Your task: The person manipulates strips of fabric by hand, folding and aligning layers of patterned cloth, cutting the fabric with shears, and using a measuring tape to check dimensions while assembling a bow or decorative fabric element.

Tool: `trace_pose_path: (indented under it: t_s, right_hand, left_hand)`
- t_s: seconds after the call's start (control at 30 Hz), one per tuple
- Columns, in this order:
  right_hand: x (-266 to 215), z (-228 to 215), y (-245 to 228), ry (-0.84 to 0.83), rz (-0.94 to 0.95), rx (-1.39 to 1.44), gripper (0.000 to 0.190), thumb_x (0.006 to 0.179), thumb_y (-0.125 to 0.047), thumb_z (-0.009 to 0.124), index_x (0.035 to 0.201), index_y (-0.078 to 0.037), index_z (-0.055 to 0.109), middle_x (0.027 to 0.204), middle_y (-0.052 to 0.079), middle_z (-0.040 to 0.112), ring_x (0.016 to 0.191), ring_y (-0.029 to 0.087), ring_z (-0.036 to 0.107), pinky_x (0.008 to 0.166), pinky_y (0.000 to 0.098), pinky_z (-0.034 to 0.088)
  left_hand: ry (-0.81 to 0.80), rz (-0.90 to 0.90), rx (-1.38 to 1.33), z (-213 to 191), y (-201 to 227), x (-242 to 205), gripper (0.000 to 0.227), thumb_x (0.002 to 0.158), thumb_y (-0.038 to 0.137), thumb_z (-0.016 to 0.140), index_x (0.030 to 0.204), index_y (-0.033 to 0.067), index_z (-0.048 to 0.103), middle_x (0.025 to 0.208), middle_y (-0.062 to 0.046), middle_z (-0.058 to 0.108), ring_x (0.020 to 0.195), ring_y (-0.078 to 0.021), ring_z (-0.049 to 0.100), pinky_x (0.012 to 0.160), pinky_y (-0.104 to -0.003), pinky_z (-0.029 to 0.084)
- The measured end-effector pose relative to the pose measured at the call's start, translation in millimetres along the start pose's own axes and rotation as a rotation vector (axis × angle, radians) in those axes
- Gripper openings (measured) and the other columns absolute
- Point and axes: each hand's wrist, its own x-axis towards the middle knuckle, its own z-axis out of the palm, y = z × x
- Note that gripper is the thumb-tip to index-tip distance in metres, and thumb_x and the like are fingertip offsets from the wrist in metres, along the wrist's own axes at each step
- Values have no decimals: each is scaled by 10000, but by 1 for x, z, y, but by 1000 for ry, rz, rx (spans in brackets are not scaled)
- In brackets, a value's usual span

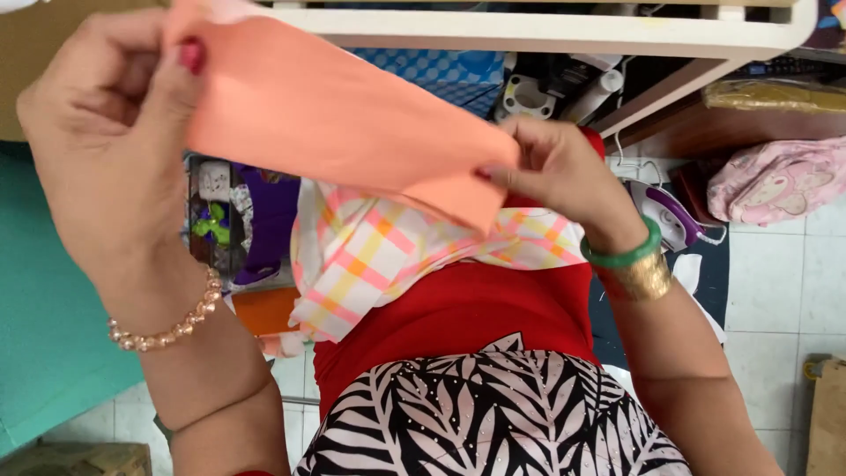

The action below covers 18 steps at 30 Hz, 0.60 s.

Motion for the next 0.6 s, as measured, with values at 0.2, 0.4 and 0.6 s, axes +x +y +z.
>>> trace_pose_path:
  t_s: [0.2,0.4,0.6]
  right_hand:
    - [55,9,56,98,163,372,387,958,17,666,1304,-94,533,938,-3,687,853,66,681,755,210,578]
    - [40,40,82,69,-32,463,921,955,-149,689,1652,-264,98,1534,197,327,1384,334,507,1069,477,555]
    - [16,70,83,96,-230,167,764,975,-103,664,1535,-222,158,1524,151,190,1371,301,443,1090,444,527]
  left_hand:
    - [277,-395,-1,3,-118,-47,75,1057,105,674,1118,127,712,919,107,594,831,-6,444,775,-173,374]
    - [409,-505,-279,6,-163,-81,170,1085,210,692,1147,52,697,833,-31,662,710,-34,634,562,-137,541]
    - [415,-607,-267,3,-144,-78,205,996,253,717,1135,104,699,1092,23,713,955,-18,628,838,-170,527]
